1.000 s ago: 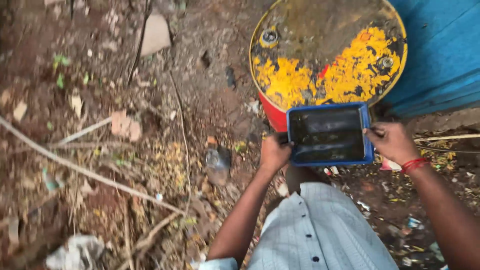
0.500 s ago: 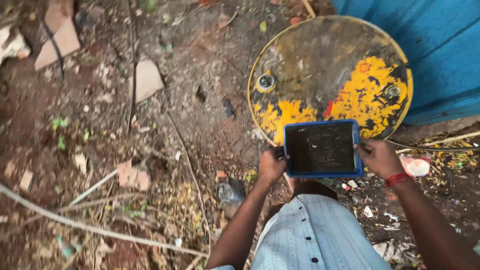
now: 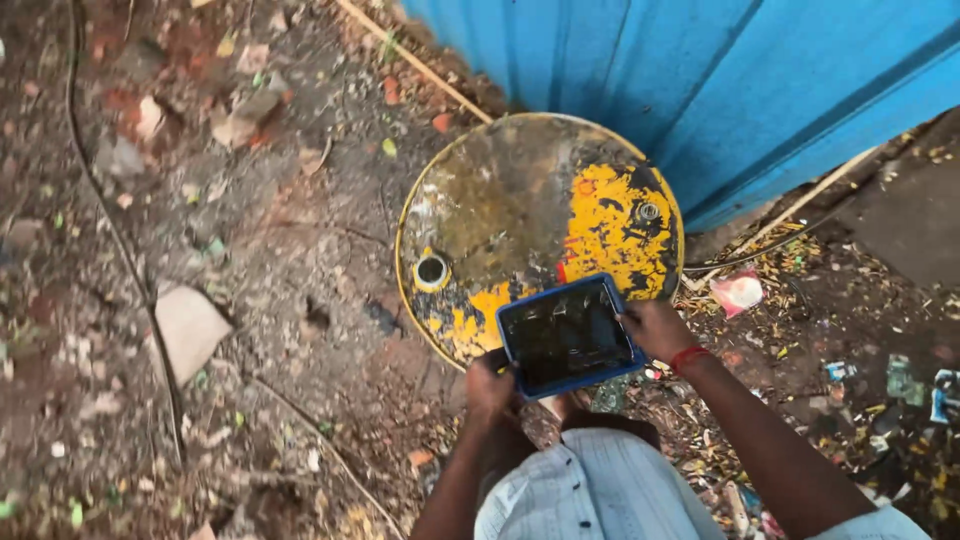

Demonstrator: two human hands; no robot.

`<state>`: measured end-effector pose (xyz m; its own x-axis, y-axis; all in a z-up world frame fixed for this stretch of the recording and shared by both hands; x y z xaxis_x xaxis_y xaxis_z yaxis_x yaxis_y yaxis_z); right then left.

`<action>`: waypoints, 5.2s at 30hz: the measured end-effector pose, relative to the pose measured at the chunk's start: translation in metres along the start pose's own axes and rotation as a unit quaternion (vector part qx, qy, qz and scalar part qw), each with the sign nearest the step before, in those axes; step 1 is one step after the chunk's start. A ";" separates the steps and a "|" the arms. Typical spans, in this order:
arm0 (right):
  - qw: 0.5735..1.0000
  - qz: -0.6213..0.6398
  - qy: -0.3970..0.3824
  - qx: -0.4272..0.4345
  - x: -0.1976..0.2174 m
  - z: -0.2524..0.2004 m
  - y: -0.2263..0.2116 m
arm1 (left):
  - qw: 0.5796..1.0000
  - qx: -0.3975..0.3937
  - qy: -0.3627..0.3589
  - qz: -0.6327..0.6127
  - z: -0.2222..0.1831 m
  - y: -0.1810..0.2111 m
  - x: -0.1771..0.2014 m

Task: Carry a tray of used motor oil across a workshop and pour it into a collection drum.

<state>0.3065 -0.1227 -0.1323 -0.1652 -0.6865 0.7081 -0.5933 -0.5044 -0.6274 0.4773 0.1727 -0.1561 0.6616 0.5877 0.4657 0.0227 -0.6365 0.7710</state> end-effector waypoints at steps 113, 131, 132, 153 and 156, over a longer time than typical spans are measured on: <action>0.962 -0.206 -0.046 0.175 -0.157 0.156 -0.280 | 0.806 0.504 0.204 -0.234 -0.357 -0.333 0.070; 0.957 -0.221 -0.045 0.181 -0.182 0.163 -0.275 | 0.812 0.461 0.251 -0.256 -0.362 -0.345 0.064; 0.957 -0.222 -0.046 0.181 -0.187 0.166 -0.272 | 0.811 0.462 0.252 -0.256 -0.364 -0.346 0.062; 0.960 -0.213 0.124 0.136 -0.212 0.143 -0.280 | 0.841 0.410 0.248 -0.251 -0.382 -0.366 0.050; 0.957 -0.209 0.136 0.147 -0.218 0.144 -0.269 | 0.847 0.455 0.215 -0.170 -0.370 -0.345 0.075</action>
<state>0.6159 0.0868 -0.1645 -0.1841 -0.2508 0.9504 -0.4117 -0.8583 -0.3063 0.2417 0.6218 -0.2266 0.1711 0.8175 0.5500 0.8549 -0.4006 0.3296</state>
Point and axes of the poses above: each hand's wrist, its own z-axis towards the middle knuckle, its own x-axis out of the back of the hand, y = z × x, the point moved 1 cm from there along z, towards the middle knuckle
